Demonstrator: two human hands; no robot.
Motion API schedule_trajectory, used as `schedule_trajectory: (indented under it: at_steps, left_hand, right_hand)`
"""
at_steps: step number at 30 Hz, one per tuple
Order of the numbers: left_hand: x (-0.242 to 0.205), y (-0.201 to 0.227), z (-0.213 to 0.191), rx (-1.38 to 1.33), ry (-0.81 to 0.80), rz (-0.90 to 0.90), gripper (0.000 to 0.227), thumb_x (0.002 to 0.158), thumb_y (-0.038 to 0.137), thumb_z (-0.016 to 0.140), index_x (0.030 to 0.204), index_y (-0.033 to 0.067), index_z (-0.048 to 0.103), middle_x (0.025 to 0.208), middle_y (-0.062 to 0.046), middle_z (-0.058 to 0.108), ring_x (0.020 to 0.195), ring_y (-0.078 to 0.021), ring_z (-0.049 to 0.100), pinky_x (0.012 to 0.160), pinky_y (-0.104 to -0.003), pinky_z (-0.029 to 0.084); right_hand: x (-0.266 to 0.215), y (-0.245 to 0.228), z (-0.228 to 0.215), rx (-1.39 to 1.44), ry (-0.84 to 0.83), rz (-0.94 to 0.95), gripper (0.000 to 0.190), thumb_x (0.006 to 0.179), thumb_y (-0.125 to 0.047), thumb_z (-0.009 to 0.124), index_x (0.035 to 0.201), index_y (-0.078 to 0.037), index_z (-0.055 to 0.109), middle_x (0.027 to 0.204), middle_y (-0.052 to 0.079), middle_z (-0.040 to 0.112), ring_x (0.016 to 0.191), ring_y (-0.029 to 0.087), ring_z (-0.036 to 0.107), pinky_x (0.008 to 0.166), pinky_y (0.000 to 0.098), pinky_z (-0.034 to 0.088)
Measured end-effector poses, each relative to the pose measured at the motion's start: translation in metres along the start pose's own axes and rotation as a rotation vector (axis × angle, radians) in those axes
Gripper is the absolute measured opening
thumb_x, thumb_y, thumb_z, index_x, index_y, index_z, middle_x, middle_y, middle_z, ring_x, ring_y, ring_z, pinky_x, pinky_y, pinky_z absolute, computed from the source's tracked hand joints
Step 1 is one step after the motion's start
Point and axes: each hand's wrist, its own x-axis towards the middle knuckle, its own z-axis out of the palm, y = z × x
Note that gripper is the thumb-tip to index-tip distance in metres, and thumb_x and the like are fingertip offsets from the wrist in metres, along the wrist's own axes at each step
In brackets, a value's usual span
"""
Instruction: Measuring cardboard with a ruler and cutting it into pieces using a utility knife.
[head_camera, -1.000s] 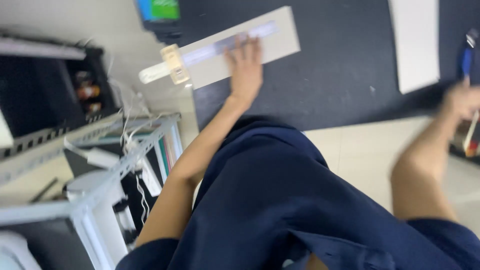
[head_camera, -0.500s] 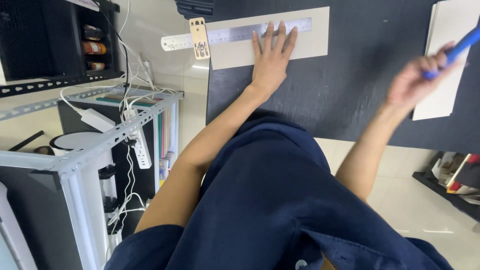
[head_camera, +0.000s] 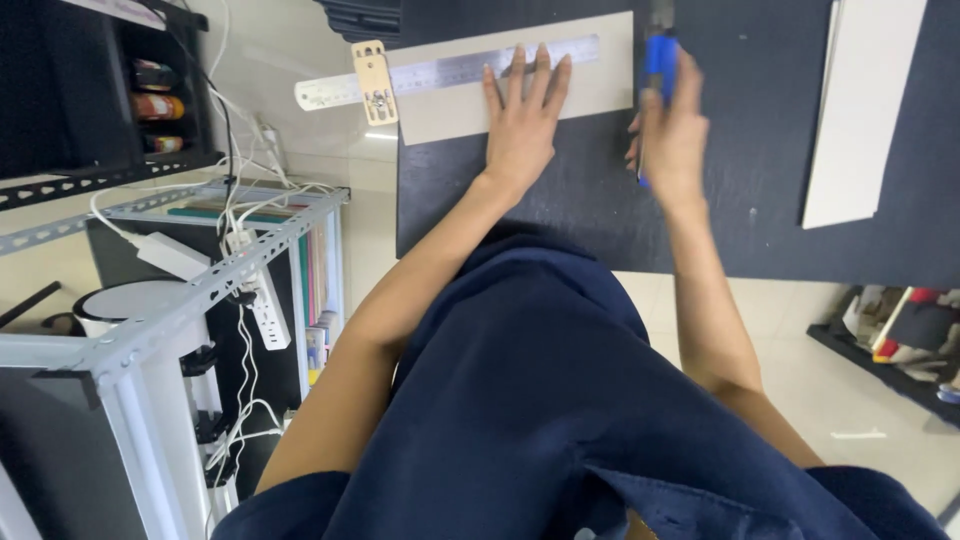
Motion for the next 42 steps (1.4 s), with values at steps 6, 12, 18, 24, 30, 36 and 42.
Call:
schedule_trajectory:
  at_steps: [6, 12, 18, 24, 30, 36, 42]
  left_hand:
    - [0.000, -0.001, 0.001, 0.003, -0.006, 0.008, 0.086, 0.086, 0.011, 0.083, 0.155, 0.0144, 0.032, 0.156, -0.013, 0.036, 0.144, -0.0414, 0.030, 0.113, -0.071, 0.027]
    - [0.000, -0.001, 0.002, 0.060, 0.005, 0.012, 0.086, 0.085, 0.015, 0.084, 0.154, 0.0144, 0.032, 0.154, -0.012, 0.037, 0.142, -0.0410, 0.033, 0.110, -0.071, 0.032]
    - [-0.002, -0.002, -0.007, 0.094, 0.023, 0.016, 0.084, 0.084, 0.017, 0.083, 0.153, 0.0123, 0.034, 0.153, -0.011, 0.038, 0.142, -0.0406, 0.032, 0.108, -0.069, 0.037]
    - [0.006, -0.049, -0.001, -0.744, 0.023, 0.017, 0.056, 0.093, -0.009, 0.056, 0.147, 0.0018, 0.048, 0.159, -0.024, 0.025, 0.147, -0.0419, 0.034, 0.125, -0.047, 0.028]
    - [-0.024, -0.195, -0.026, -0.228, -0.084, -0.484, 0.079, 0.098, 0.069, 0.048, 0.143, 0.0037, 0.042, 0.132, -0.024, 0.056, 0.121, -0.0461, 0.047, 0.092, -0.088, 0.012]
    - [-0.049, -0.206, -0.039, -0.608, -0.197, -0.414, 0.049, 0.098, 0.054, 0.050, 0.125, 0.0129, 0.055, 0.090, 0.000, 0.072, 0.102, -0.0368, 0.065, 0.106, -0.062, 0.008]
    - [-0.077, -0.199, -0.025, -0.515, -0.215, -0.369, 0.075, 0.104, 0.061, 0.033, 0.147, 0.0006, 0.041, 0.079, -0.006, 0.063, 0.101, -0.0335, 0.062, 0.108, -0.067, 0.009]
  right_hand:
    - [-0.013, 0.000, 0.021, -0.462, -0.112, -0.217, 0.055, 0.112, -0.016, 0.045, 0.160, -0.021, 0.019, 0.083, 0.026, 0.064, 0.064, 0.050, 0.061, 0.060, 0.0552, 0.047]
    - [-0.015, -0.044, 0.019, -0.732, -0.208, -0.131, 0.059, 0.109, -0.011, 0.042, 0.162, -0.019, 0.018, 0.081, 0.032, 0.059, 0.067, 0.057, 0.058, 0.061, 0.0604, 0.048]
    - [-0.022, -0.065, 0.002, -0.733, -0.302, -0.003, 0.061, 0.105, -0.018, 0.047, 0.161, -0.026, 0.025, 0.097, 0.042, 0.058, 0.083, 0.066, 0.058, 0.075, 0.0682, 0.046]
    - [-0.011, -0.050, -0.040, 0.025, -0.238, 0.093, 0.052, 0.103, -0.018, 0.060, 0.148, -0.007, 0.038, 0.063, 0.009, 0.054, 0.045, 0.017, 0.054, 0.042, 0.0311, 0.050]
    - [0.059, 0.044, 0.040, 0.506, 0.048, -0.188, 0.032, 0.102, -0.003, 0.067, 0.101, -0.014, 0.036, 0.073, 0.009, 0.055, 0.052, 0.018, 0.066, 0.049, 0.0298, 0.059]
    - [0.047, 0.029, 0.037, 0.318, 0.045, -0.210, 0.028, 0.109, -0.020, 0.062, 0.101, -0.014, 0.036, 0.061, 0.005, 0.062, 0.053, 0.013, 0.061, 0.062, 0.0274, 0.058]
    - [0.052, 0.026, 0.038, 0.259, 0.061, -0.136, 0.047, 0.097, -0.020, 0.081, 0.096, -0.016, 0.035, 0.081, 0.001, 0.061, 0.053, 0.011, 0.067, 0.054, 0.0271, 0.058]
